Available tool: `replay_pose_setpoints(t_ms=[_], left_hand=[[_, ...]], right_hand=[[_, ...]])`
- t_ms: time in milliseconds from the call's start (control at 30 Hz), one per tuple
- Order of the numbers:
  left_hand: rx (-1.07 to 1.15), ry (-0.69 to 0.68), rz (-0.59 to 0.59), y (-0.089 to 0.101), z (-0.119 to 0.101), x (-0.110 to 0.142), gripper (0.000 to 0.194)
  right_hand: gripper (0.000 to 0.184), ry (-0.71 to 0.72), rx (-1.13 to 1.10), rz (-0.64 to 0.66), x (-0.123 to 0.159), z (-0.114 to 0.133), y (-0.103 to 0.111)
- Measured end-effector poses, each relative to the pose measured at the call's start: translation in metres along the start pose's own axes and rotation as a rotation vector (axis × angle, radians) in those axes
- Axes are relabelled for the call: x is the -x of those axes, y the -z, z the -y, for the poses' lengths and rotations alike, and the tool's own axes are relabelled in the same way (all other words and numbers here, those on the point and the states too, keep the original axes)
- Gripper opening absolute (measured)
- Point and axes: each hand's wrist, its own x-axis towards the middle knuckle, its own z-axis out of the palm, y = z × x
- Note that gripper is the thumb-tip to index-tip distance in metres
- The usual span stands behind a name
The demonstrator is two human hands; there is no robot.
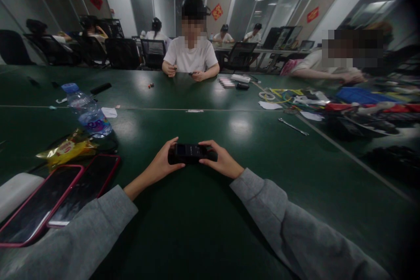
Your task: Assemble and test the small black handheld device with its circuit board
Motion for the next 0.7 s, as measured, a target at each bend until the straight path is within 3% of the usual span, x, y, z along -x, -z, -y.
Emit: replay_pose_setpoints(t_ms=[167, 567, 700], left_hand=[[-0.012, -0.005, 0.044, 0.0013, 0.0003, 0.0000, 0.087], [-0.075, -0.003, 0.044, 0.0012, -0.0023, -0.0011, 0.079], [-0.044, 0.003, 0.029, 0.0019, -0.0034, -0.0017, 0.077]], right_hand=[[0.051, -0.028, 0.029, 0.055, 0.0000, 0.0015, 0.0001], [0.055, 0.004, 0.073, 0.040, 0.0018, -0.0034, -0.0048], [0.066, 0.069, 0.167, 0.023, 0.0014, -0.0043, -0.0057]])
